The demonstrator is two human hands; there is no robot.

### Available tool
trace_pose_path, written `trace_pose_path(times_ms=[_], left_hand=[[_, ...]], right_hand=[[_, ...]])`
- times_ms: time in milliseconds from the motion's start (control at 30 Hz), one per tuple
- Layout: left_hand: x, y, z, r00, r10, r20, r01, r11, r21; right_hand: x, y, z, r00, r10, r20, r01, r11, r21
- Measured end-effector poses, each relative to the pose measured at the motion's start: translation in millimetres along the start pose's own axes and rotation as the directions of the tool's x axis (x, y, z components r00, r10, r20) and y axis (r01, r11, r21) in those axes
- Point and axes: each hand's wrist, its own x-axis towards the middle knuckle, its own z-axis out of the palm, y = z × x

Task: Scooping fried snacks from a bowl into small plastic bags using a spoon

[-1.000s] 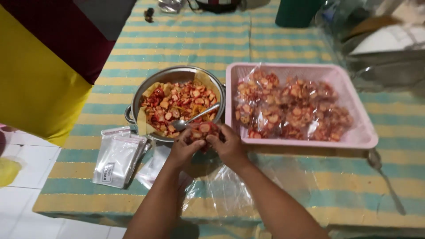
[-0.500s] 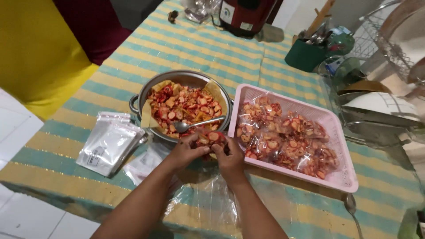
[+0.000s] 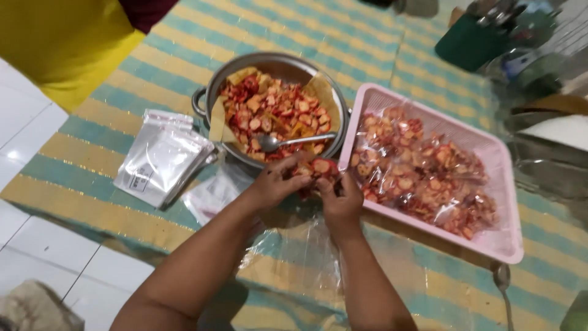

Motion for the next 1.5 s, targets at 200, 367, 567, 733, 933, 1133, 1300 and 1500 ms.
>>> trace_pose_path(times_ms=[200, 367, 567, 733, 933, 1133, 1300, 1500], left_hand=[[4, 7, 2, 0.997, 0.074, 0.014, -0.075, 0.997, 0.025], [6, 8, 4, 0.994, 0.108, 0.031, -0.106, 0.992, -0.076], [4, -23, 5, 0.996, 0.089, 0.003, -0.086, 0.964, -0.252], [7, -13, 4, 0.994, 0.106, 0.024, -0.095, 0.956, -0.277], [9, -14, 6, 0.997, 0.078, 0.014, -0.069, 0.936, -0.344], [6, -25, 3, 0.997, 0.079, 0.012, -0.069, 0.926, -0.372], [8, -19, 3, 0.996, 0.091, 0.019, -0.077, 0.926, -0.369], [7, -31, 1, 0.998, 0.06, 0.026, -0.045, 0.921, -0.386]], right_hand=[[-4, 6, 0, 0.999, -0.016, 0.029, 0.015, 1.0, 0.025], [-2, 4, 1, 1.0, -0.017, 0.021, 0.015, 0.995, 0.096], [2, -6, 1, 1.0, 0.012, 0.021, -0.015, 0.989, 0.145], [1, -2, 3, 0.998, 0.04, 0.038, -0.047, 0.982, 0.182], [-3, 0, 6, 0.955, 0.276, 0.107, -0.296, 0.881, 0.369], [-6, 5, 8, 0.926, 0.352, 0.138, -0.376, 0.809, 0.452], [-7, 13, 8, 0.932, 0.337, 0.136, -0.361, 0.819, 0.446], [-9, 16, 8, 0.933, 0.334, 0.134, -0.358, 0.828, 0.431]])
